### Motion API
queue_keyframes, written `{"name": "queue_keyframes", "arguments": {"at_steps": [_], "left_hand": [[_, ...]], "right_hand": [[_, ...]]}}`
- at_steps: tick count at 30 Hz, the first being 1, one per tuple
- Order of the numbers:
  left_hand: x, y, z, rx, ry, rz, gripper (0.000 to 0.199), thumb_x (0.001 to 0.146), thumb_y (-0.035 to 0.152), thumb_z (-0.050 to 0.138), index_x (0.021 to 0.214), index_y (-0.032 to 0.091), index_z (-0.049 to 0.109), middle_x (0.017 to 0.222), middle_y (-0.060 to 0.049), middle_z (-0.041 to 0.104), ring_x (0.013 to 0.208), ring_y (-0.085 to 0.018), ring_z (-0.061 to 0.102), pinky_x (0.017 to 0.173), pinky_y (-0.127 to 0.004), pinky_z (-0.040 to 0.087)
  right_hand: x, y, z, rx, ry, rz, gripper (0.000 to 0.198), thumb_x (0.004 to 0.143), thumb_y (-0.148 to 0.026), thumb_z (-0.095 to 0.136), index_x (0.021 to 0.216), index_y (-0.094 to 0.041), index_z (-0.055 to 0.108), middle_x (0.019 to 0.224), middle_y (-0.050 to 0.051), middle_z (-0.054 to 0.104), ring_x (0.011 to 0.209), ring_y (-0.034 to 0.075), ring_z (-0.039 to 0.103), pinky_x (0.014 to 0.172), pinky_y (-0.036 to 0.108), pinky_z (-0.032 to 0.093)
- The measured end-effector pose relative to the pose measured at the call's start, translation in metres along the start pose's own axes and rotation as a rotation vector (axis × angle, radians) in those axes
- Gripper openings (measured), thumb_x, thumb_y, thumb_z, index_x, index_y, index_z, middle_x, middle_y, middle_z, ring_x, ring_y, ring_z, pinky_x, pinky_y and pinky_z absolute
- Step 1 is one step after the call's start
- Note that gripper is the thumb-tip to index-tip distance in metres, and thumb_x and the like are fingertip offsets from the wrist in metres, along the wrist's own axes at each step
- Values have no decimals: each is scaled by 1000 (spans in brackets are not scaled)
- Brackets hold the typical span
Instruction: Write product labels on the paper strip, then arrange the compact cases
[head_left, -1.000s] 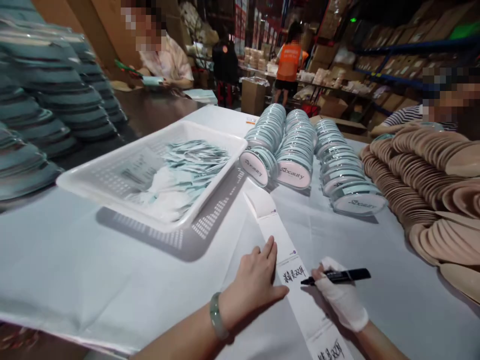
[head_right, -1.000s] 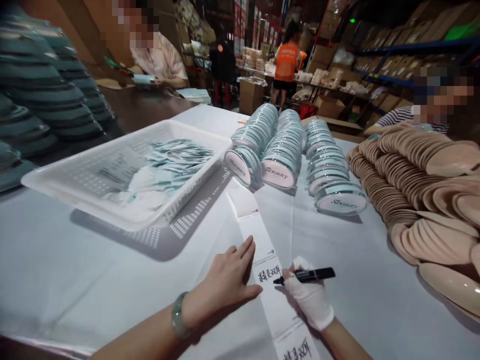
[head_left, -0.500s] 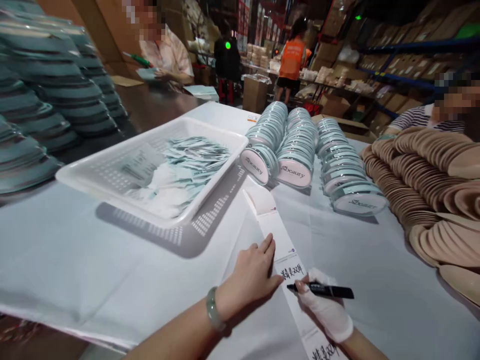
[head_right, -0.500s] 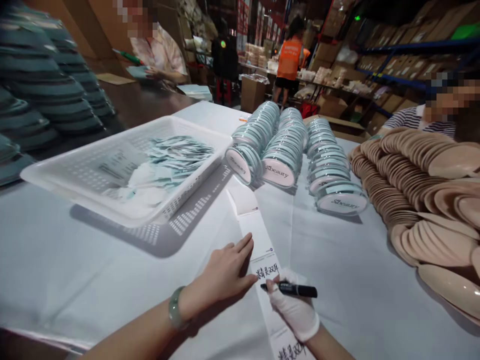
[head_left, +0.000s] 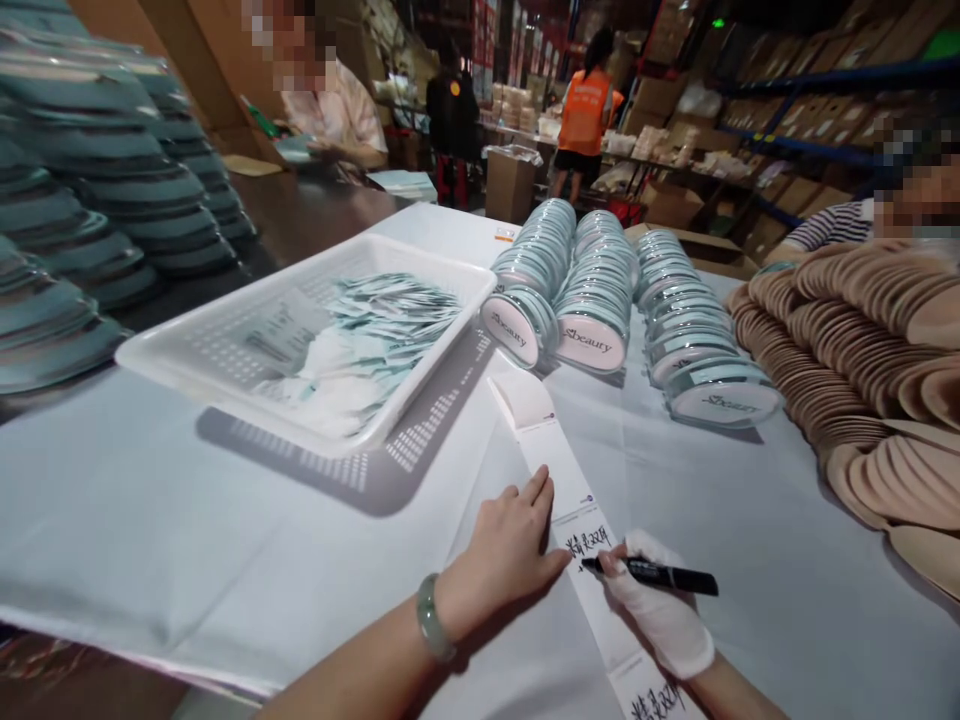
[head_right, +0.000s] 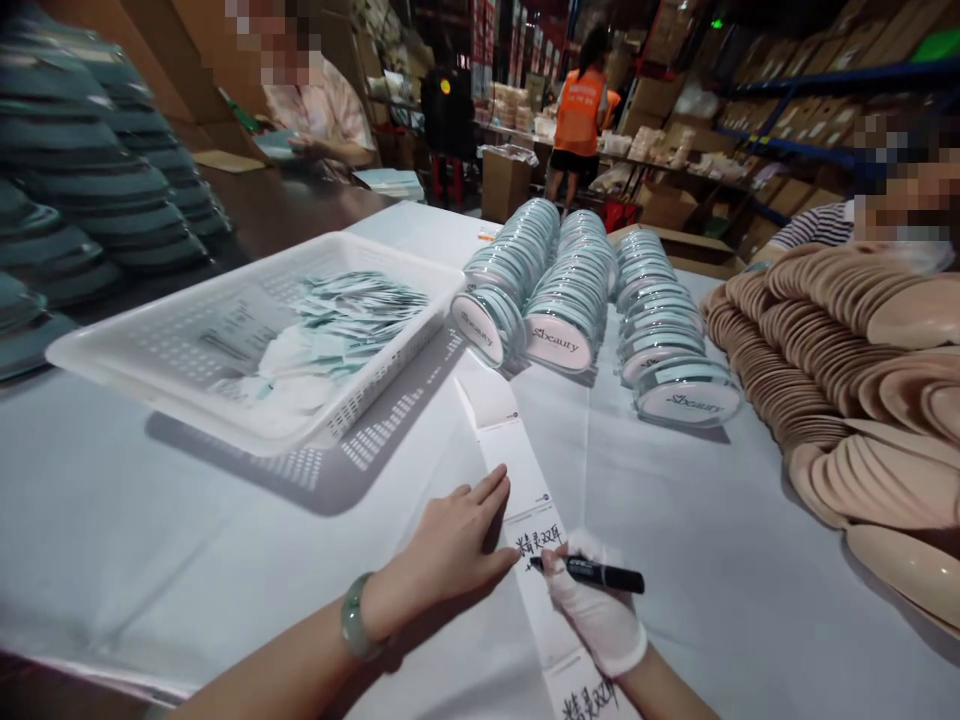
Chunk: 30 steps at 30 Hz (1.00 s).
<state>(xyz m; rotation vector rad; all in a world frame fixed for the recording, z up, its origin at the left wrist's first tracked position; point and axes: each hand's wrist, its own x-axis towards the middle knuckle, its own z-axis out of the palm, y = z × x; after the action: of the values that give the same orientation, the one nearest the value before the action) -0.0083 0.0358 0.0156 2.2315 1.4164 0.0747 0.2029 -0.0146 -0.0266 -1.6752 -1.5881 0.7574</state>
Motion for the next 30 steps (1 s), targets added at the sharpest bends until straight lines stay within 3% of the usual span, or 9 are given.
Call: {"name": "queue_keyframes", "arguments": {"at_steps": [5, 13, 18, 23, 30], "left_hand": [[0, -1, 0, -10, 3, -9, 82, 84, 48, 60, 155, 15, 38, 168, -9, 30, 118, -38, 63, 89, -52, 57], [0, -1, 1, -6, 17, 1, 80, 84, 49, 60, 154, 17, 39, 168, -10, 31, 118, -37, 63, 89, -49, 57], [0, -1, 1, 1, 23, 3, 80, 84, 49, 61, 154, 17, 39, 168, -10, 32, 117, -37, 64, 88, -49, 57], [1, -2, 2, 9, 21, 8, 81, 84, 49, 60, 154, 13, 40, 167, -9, 31, 116, -38, 64, 88, -50, 58], [0, -1, 1, 5, 10, 6, 81, 85, 49, 60, 155, 14, 39, 168, -10, 30, 119, -38, 63, 91, -50, 58]], "right_hand": [[-1, 0, -1, -27, -4, -24, 44, 83, -62, 63, 64, -23, 66, 64, 5, 69, 61, 20, 66, 65, 29, 57], [4, -20, -7, -123, 26, -223, 38, 84, -48, 62, 57, -21, 65, 50, 1, 63, 46, 17, 61, 51, 27, 52], [3, -18, -7, -134, -24, -210, 41, 85, -50, 59, 54, -22, 59, 48, 1, 61, 44, 16, 57, 49, 27, 50], [1, -1, -5, -173, 63, -106, 45, 82, -60, 60, 57, -23, 60, 53, 2, 63, 50, 17, 60, 52, 29, 50], [1, -1, -3, -149, 102, -107, 46, 83, -60, 59, 56, -24, 57, 51, 1, 61, 48, 17, 59, 50, 27, 50]]}}
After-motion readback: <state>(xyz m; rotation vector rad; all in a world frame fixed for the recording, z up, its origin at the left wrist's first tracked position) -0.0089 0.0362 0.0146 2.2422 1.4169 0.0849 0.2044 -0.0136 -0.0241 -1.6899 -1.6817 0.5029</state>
